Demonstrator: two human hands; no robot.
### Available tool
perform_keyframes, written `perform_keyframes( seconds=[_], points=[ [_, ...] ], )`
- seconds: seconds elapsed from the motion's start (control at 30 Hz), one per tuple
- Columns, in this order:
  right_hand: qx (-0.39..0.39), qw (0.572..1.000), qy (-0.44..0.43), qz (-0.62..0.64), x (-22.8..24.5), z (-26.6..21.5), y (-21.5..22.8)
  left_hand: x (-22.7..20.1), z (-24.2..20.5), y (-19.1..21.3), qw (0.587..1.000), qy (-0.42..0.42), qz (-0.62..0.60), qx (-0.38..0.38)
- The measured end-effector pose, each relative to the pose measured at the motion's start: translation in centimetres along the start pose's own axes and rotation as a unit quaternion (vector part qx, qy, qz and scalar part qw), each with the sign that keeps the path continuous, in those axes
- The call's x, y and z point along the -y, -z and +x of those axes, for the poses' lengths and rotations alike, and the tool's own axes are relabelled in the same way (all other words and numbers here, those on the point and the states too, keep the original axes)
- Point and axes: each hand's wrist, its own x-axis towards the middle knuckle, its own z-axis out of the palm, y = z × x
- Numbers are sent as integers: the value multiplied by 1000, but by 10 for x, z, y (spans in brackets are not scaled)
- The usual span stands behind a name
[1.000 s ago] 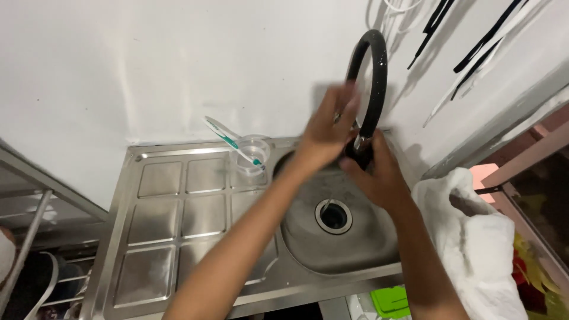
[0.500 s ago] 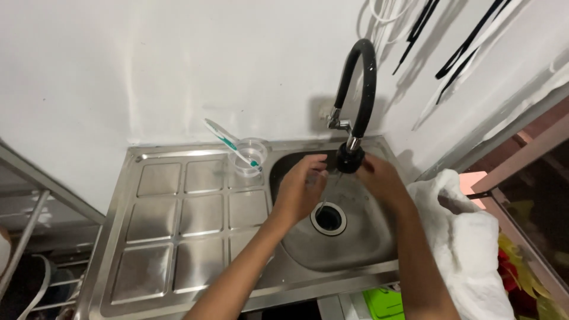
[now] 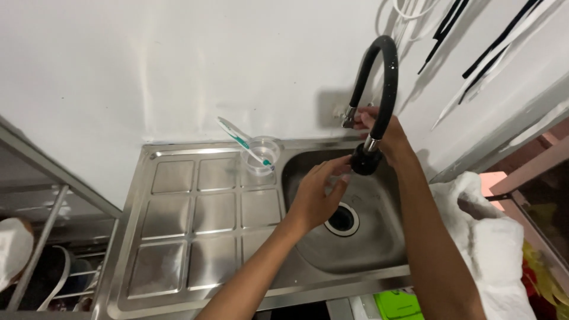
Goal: Cleaning a sink area, including scrubbing a small item with a toothbrush, rinsing a container, and wiping the drainboard with a cloth.
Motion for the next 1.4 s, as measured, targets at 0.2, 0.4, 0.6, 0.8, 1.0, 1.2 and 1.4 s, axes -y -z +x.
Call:
perform_keyframes(
  seconds=[0.2, 0.4, 0.6, 0.8, 1.0, 1.2, 1.4],
  points=[
    [-100, 986, 95, -92, -62, 21, 27, -1, 6, 2, 1000, 7, 23, -16],
    [-90, 972, 205, -75, -22, 0, 10, -6, 7, 2, 1000, 1, 5, -16],
    [-112, 972, 168, -123, -77, 54, 26, -7, 8, 7, 999, -15, 4, -37],
    [-43, 974, 185, -123, -85, 18, 29, -13, 3, 13, 1000, -1, -5, -28],
    [-50, 906, 188, -376, -72, -60, 19, -4, -8, 75, 993, -52, 106, 17],
    [166, 861, 19, -481, -23, -155, -12, 53, 0, 143, 919, 111, 374, 54],
    [220, 859, -65, -457, -4, -185, -28, 82, 16, 138, 916, 97, 385, 67]
  ],
)
